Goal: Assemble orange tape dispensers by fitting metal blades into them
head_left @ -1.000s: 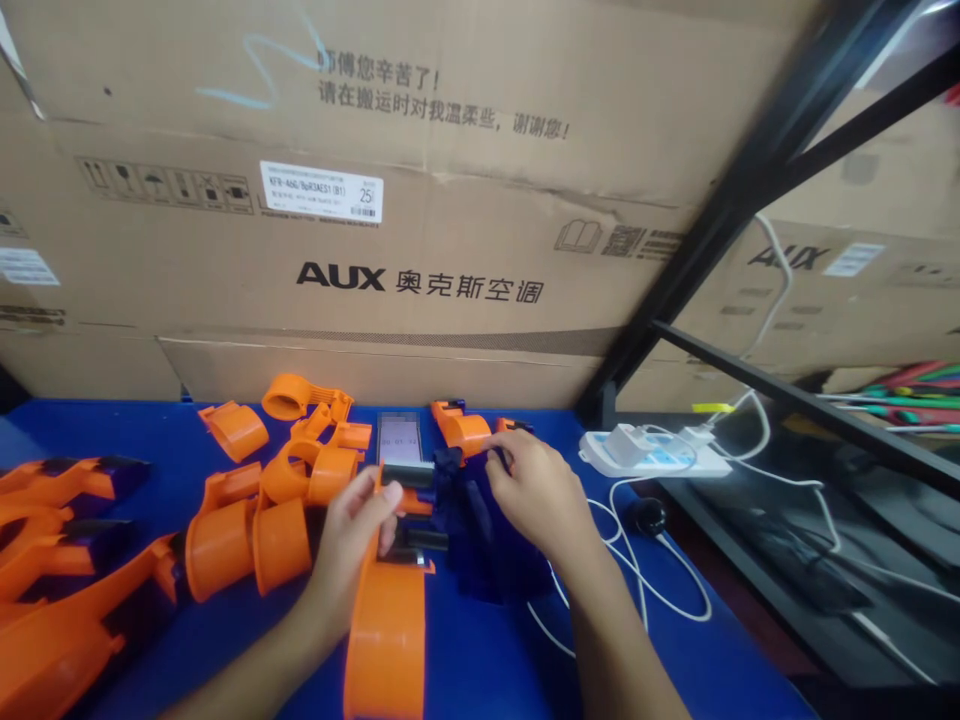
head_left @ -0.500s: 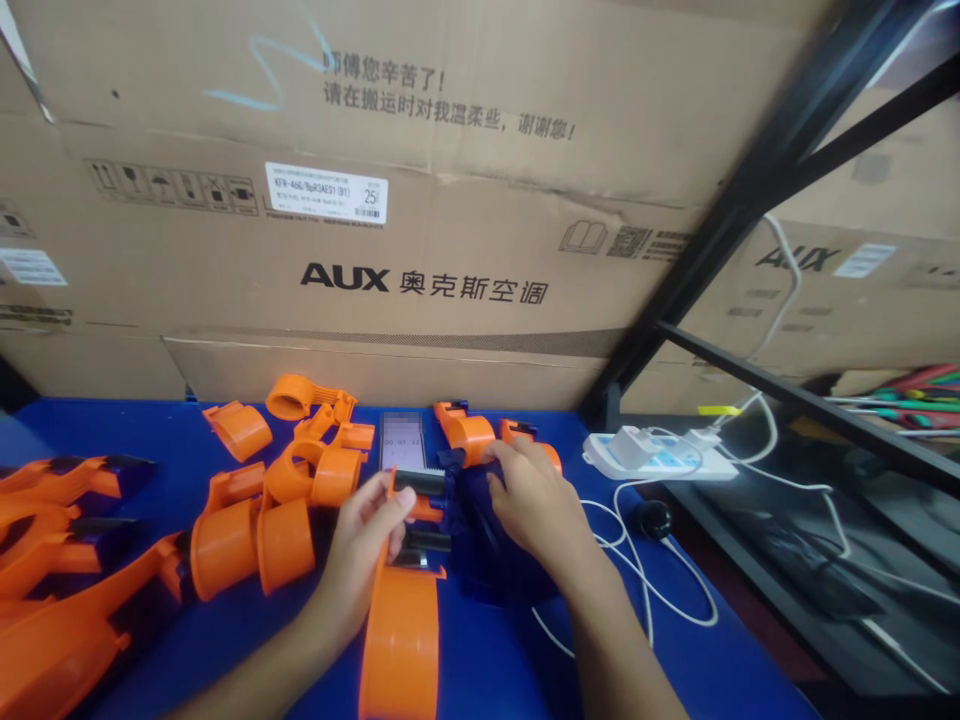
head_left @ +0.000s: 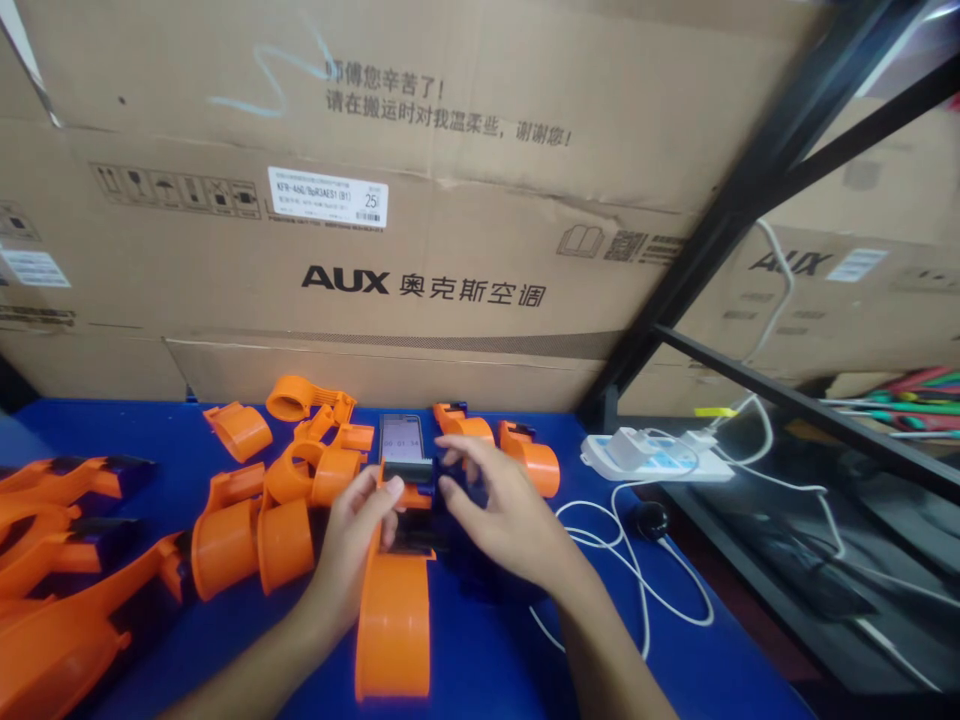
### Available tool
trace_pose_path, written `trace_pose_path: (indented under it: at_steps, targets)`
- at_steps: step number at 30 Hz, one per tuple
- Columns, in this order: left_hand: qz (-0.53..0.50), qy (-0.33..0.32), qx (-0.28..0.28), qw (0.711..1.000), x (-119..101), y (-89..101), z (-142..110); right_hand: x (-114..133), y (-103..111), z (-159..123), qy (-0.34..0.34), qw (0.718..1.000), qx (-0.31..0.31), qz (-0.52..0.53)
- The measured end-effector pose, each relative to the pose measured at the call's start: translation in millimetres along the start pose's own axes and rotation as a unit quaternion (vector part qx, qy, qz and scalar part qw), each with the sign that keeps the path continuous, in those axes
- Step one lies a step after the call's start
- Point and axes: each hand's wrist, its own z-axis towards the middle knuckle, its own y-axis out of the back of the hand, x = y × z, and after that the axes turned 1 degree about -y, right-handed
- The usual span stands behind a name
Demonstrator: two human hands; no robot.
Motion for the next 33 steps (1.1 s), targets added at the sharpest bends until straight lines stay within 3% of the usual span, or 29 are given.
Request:
trace_pose_path:
  at_steps: [2, 5, 11, 18, 27, 33]
  targets:
    - [-0.006, -0.001, -0.009, 1.0, -1.6, 0.7, 0.8, 8.4, -5.9, -2.5, 0.01, 0.997, 0.038, 0.072]
    - [-0.03, 0.01, -0.017, 0.999, -3.3, 0.4, 2.1, 16.3, -19.2, -4.8, 0.006, 0.993, 0.027, 0.112]
    - [-0.086, 0.037, 0.022, 0.995, -7.7, -3.2, 4.0, 14.1, -39.8, -4.0, 0.006, 1.0, -0.011, 0.028]
    - [-0.013, 0.003, 0.022, 1.0, -7.9, 2.4, 4.7, 11.5, -43.6, -7.1, 0.061, 0.997, -0.013, -0.04]
    - [-0.011, -0.001, 0.043, 0.999, -7.9, 5.8, 6.2, 13.8, -42.2, -9.5, 0.1, 0.994, -0.01, -0.033]
    - [-0.031, 0.018, 0.036, 0.999, -4.2, 8.0, 9.9, 8.1, -42.2, -6.4, 0.091, 0.996, 0.007, -0.004]
